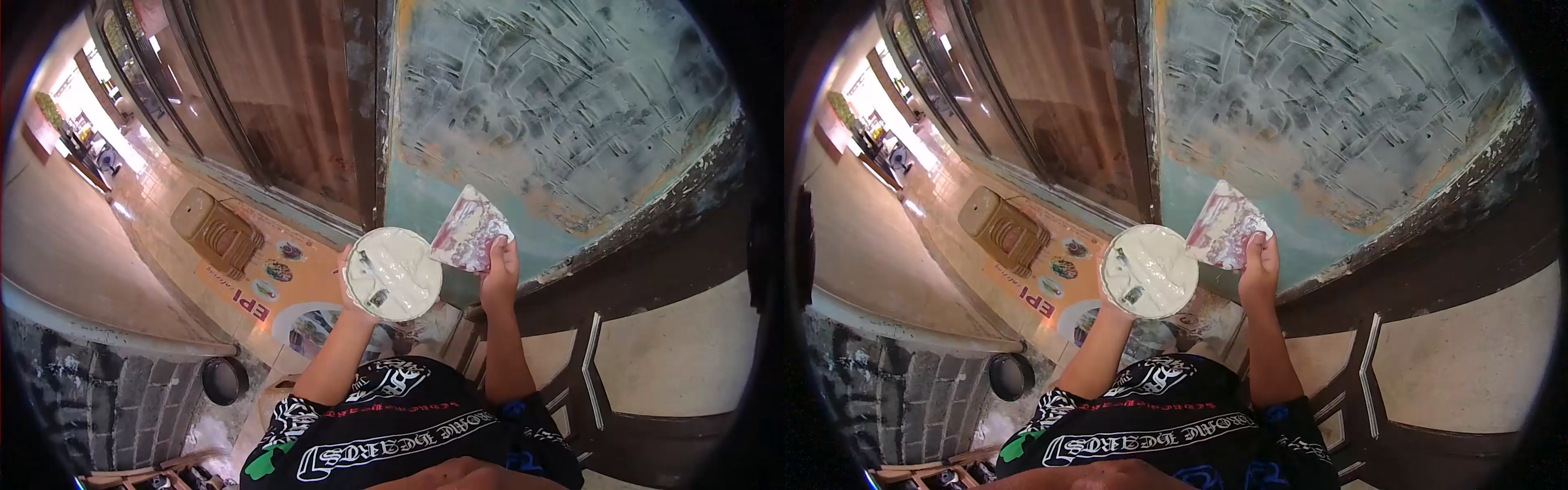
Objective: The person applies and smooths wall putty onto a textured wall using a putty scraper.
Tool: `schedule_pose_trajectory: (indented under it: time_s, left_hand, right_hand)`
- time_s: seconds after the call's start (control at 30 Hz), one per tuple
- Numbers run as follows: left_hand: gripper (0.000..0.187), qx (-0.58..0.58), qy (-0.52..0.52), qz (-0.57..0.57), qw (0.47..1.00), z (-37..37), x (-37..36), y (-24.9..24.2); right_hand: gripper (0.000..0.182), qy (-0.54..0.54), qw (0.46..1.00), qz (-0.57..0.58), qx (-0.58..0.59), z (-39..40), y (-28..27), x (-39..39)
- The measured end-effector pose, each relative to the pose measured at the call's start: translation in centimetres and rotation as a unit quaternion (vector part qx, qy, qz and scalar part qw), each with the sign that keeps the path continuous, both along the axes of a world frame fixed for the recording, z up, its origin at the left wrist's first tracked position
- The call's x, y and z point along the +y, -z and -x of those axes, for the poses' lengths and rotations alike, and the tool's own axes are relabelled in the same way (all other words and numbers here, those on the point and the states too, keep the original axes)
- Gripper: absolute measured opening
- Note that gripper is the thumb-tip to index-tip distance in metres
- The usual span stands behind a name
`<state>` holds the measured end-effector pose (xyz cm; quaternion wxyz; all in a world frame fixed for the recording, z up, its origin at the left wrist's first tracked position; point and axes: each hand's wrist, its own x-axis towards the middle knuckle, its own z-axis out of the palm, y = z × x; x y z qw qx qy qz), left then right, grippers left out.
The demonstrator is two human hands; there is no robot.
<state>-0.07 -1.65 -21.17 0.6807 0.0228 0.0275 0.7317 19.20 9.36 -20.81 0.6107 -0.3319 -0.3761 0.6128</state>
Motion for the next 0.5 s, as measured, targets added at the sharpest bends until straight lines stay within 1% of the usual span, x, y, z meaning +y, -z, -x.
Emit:
schedule_pose_trajectory:
  time_s: [0.03,0.07,0.1,0.13,0.17,0.23,0.27,0.3,0.37,0.4,0.5]
  left_hand:
    - [0.068,0.007,-0.011,0.006,1.0,0.1,0.0,-0.1]
    - [0.068,0.0,0.007,-0.03,1.0,0.1,-0.1,-0.2]
    - [0.068,0.018,-0.005,-0.001,1.0,0.2,-0.1,0.1]
    - [0.068,0.013,0.0,0.001,1.0,0.3,-0.1,0.1]
    - [0.068,0.007,0.004,0.003,1.0,0.1,0.1,0.0]
    - [0.068,0.017,0.012,0.014,1.0,-0.2,0.1,-0.6]
    - [0.068,0.028,0.021,0.027,0.999,-0.3,0.0,-0.7]
    - [0.068,0.018,0.035,0.016,0.999,-0.3,-0.1,-0.6]
    - [0.068,0.016,0.026,0.022,0.999,-0.8,-0.2,-0.5]
    - [0.068,0.015,0.027,0.021,0.999,-0.9,-0.1,-0.4]
    - [0.068,0.029,0.03,0.011,0.999,-1.1,-0.3,0.1]
  right_hand:
    - [0.025,0.001,1.0,0.0,0.0,-0.5,-0.7,-0.5]
    - [0.024,-0.049,0.997,-0.042,-0.033,-1.2,-1.2,-1.1]
    - [0.024,-0.099,0.989,-0.084,-0.067,-1.8,-1.8,-1.7]
    - [0.023,-0.118,0.983,-0.121,-0.077,-1.8,-2.5,-2.1]
    - [0.023,-0.119,0.982,-0.122,-0.078,-1.7,-3.9,-2.2]
    - [0.024,-0.139,0.97,-0.104,-0.171,-0.9,-6.5,-2.9]
    - [0.022,-0.16,0.972,-0.086,-0.15,-0.6,-6.9,-2.9]
    - [0.022,-0.16,0.972,-0.085,-0.15,-0.4,-6.9,-2.6]
    - [0.021,-0.209,0.967,-0.049,-0.137,-0.1,-6.7,-2.1]
    - [0.016,-0.187,0.972,-0.046,-0.138,0.2,-7.4,-2.6]
    - [0.015,-0.204,0.972,-0.045,-0.11,0.4,-6.6,-2.8]
